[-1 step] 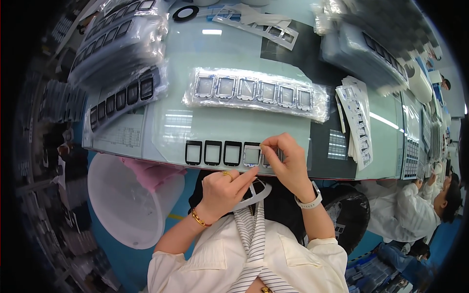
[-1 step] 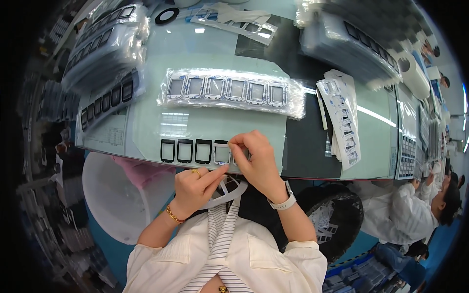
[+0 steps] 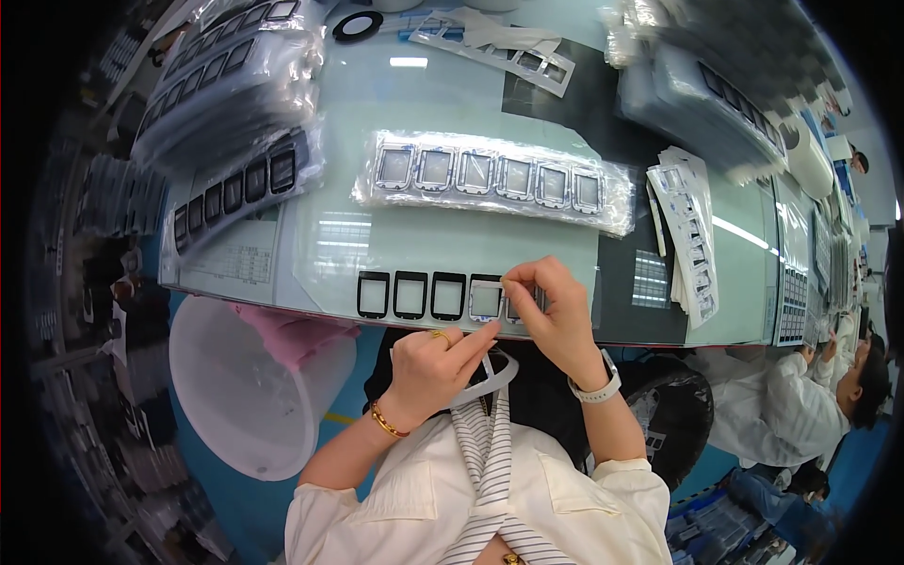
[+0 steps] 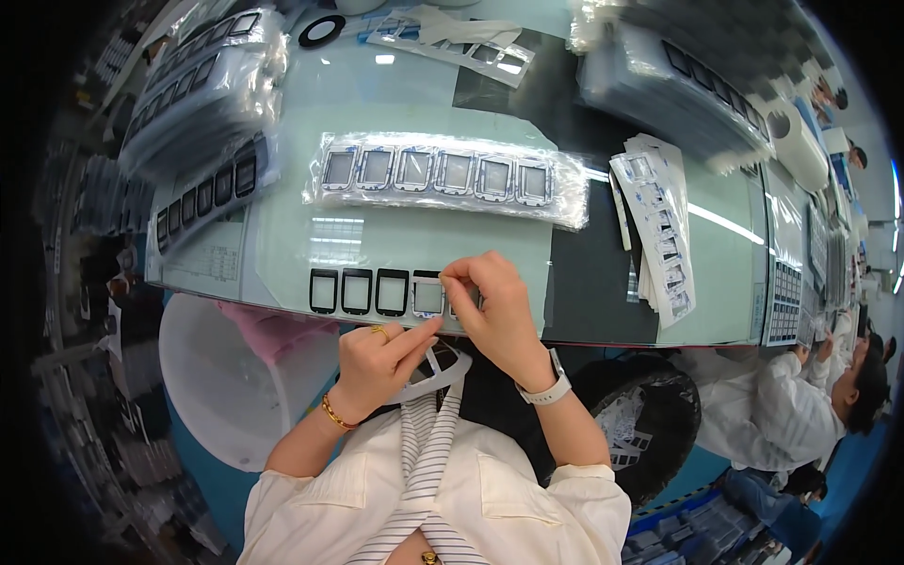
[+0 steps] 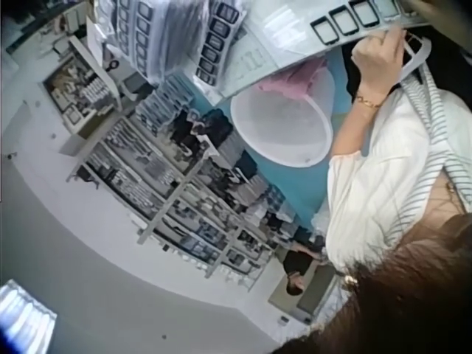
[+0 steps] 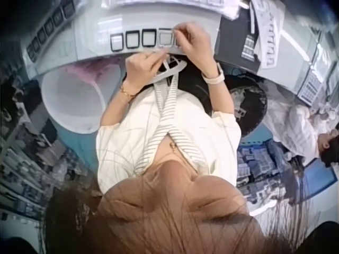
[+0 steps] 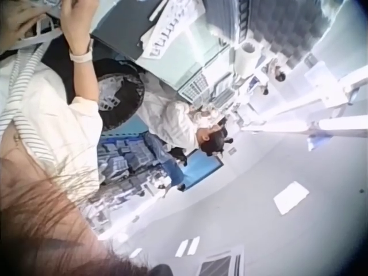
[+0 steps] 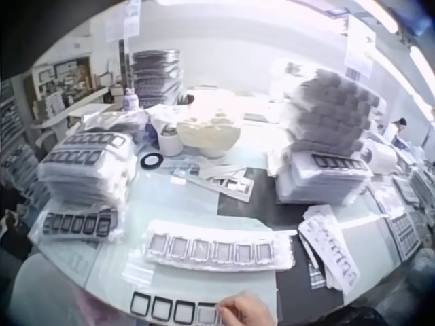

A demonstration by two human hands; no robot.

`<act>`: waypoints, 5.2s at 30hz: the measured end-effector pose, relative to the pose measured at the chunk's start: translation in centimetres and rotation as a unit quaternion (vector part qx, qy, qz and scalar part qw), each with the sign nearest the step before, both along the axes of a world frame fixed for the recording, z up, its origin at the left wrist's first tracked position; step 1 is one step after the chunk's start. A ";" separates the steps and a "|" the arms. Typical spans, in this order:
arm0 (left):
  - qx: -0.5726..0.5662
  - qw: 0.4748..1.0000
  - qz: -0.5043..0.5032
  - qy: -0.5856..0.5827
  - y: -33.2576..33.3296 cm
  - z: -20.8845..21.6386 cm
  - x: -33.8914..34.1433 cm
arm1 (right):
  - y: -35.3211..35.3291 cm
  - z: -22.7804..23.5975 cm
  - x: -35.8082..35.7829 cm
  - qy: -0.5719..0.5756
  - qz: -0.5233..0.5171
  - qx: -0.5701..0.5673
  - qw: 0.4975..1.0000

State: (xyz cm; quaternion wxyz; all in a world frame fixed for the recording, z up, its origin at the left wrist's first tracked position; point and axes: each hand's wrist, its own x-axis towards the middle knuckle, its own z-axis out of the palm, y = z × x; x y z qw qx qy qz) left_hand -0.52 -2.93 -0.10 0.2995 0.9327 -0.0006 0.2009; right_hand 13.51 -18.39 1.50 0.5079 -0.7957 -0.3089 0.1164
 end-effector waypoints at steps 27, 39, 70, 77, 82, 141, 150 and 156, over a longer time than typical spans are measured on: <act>-0.083 0.994 -0.001 0.076 -0.1 0.9 0.2 | 2.1 1.6 -0.5 -0.251 -0.039 -0.148 0.956; -0.426 0.894 -0.054 0.130 1.5 2.9 -1.4 | -3.4 4.7 -3.7 0.102 0.147 -0.037 0.983; -0.104 0.993 0.043 0.039 4.2 0.7 -3.6 | 3.9 0.7 -1.4 0.048 0.010 0.013 0.999; -0.084 0.995 0.049 0.009 4.2 0.1 -3.5 | 4.3 0.6 -1.6 0.022 0.014 0.001 1.000; -0.086 0.995 0.049 0.014 4.3 -0.1 -3.5 | 4.3 0.5 -1.5 0.011 0.018 0.001 1.000; -0.102 0.993 0.051 0.022 2.5 -0.5 -2.2 | 4.4 0.9 -0.9 -0.237 0.055 -0.099 0.965; -0.109 0.992 0.051 0.031 2.6 -0.3 -2.2 | 2.9 1.7 -1.4 -0.313 0.068 -0.166 0.933; -0.111 0.992 0.045 0.041 2.5 -0.1 -2.1 | 4.2 1.6 -1.6 -0.308 0.091 -0.163 0.933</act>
